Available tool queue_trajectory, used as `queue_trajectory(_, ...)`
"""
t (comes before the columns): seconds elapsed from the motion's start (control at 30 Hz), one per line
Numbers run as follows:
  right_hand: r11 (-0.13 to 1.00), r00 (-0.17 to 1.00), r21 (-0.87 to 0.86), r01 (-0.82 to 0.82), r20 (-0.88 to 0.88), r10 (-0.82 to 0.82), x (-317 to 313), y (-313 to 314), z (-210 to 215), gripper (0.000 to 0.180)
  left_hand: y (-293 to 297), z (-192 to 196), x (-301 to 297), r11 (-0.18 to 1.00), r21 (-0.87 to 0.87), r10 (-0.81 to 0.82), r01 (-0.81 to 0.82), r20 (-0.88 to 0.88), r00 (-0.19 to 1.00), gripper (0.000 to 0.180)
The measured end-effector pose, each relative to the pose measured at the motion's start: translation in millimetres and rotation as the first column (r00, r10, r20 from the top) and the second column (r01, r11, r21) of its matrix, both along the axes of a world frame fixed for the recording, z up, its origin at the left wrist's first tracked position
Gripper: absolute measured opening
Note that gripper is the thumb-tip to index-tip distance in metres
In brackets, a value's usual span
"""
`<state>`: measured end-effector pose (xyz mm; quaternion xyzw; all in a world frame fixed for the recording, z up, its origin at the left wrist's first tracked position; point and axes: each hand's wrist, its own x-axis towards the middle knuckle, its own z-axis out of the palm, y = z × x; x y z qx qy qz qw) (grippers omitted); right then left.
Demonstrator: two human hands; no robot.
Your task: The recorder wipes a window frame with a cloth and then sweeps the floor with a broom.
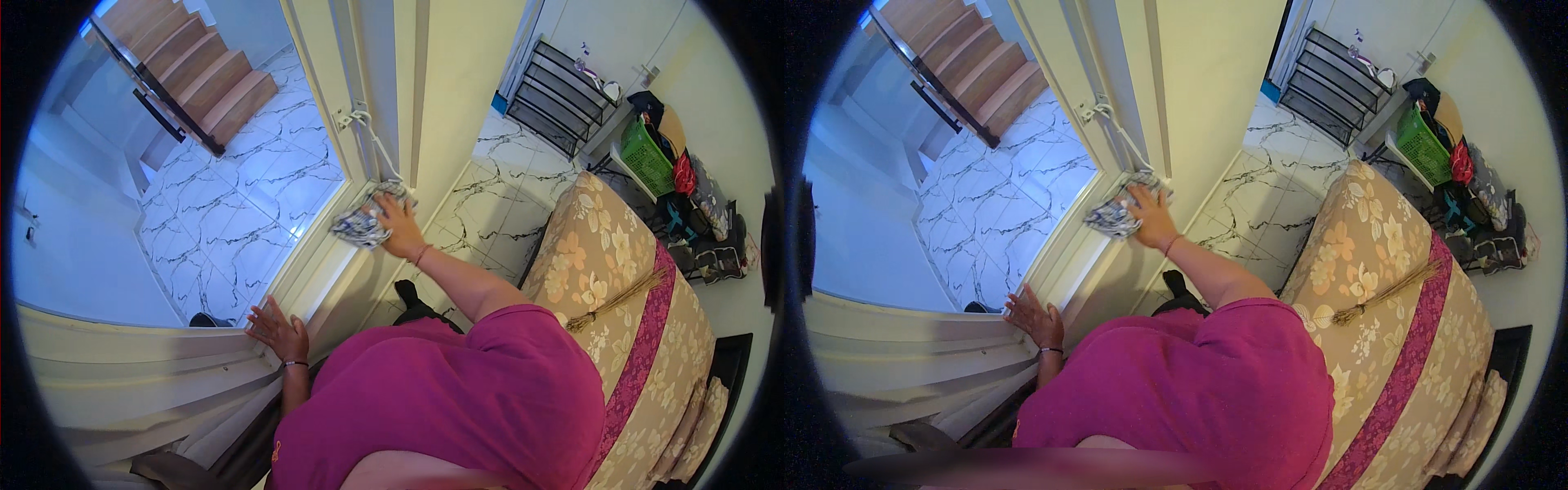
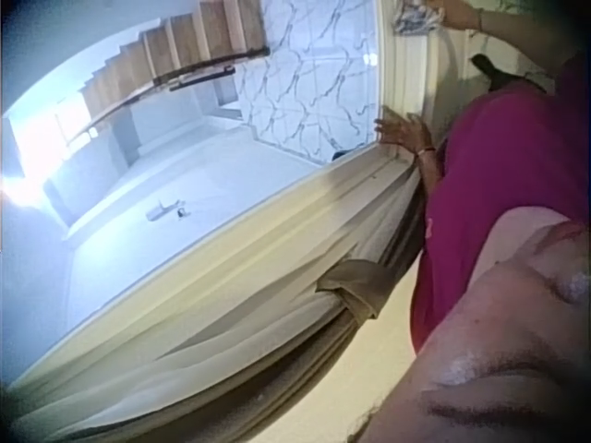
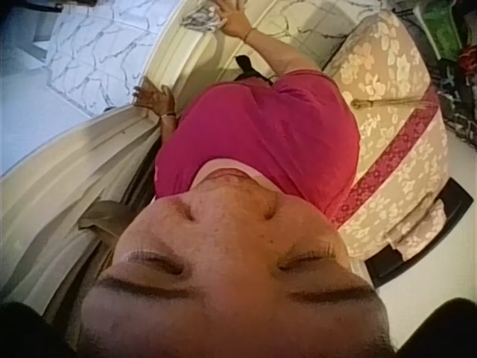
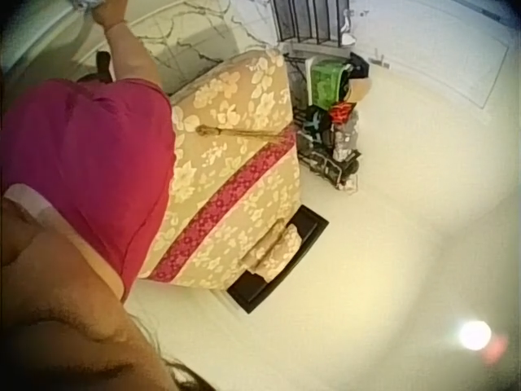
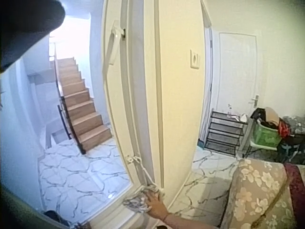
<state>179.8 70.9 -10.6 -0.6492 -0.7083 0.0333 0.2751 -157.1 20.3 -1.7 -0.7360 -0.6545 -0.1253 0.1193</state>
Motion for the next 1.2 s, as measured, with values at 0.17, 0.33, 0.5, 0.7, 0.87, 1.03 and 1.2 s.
queue_trajectory(0.17, 0.959, 0.965, -0.116, -0.258, 0.013, 0.262, -83.9, -50.0, 13.1, 0.071, -0.8, 2.7, 3.0, 1.0, 0.003, -0.003, 0.003, -0.003, 1.0, 0.079)
queue_trajectory(0.33, 0.862, 0.866, -0.139, -0.487, 0.051, 0.498, -75.0, -47.6, 6.9, 0.059, 1.1, -0.3, 0.0, 1.0, 0.001, 0.004, -0.004, 0.024, 1.0, 0.076)
queue_trajectory(0.5, 0.98, 0.98, 0.056, -0.19, 0.079, 0.185, -3.8, -8.7, -4.3, 0.054, 0.2, 1.0, -0.6, 1.0, -0.001, -0.004, 0.004, 0.024, 1.0, 0.076)
queue_trajectory(0.7, 0.993, 0.992, -0.052, -0.108, 0.058, 0.111, -22.8, -6.7, 7.5, 0.05, 1.8, -1.3, -1.0, 1.0, 0.021, 0.003, -0.003, 0.001, 1.0, 0.077)
queue_trajectory(0.87, 0.866, 0.864, -0.077, -0.493, 0.074, 0.498, -85.8, -39.4, 12.0, 0.042, -3.4, 8.7, 2.3, 0.999, -0.038, 0.028, -0.027, 0.029, 0.999, 0.077)
queue_trajectory(1.03, 0.836, 0.836, 0.008, -0.549, 0.02, 0.549, -26.8, -7.5, 3.6, 0.041, -1.7, 0.2, 1.6, 0.999, 0.051, 0.017, -0.016, -0.018, 1.0, 0.075)
queue_trajectory(1.2, 0.927, 0.927, 0.026, -0.374, 0.012, 0.374, 40.6, 13.5, 22.0, 0.048, -5.1, 1.4, 2.7, 0.995, 0.07, 0.08, -0.075, -0.065, 0.995, 0.074)
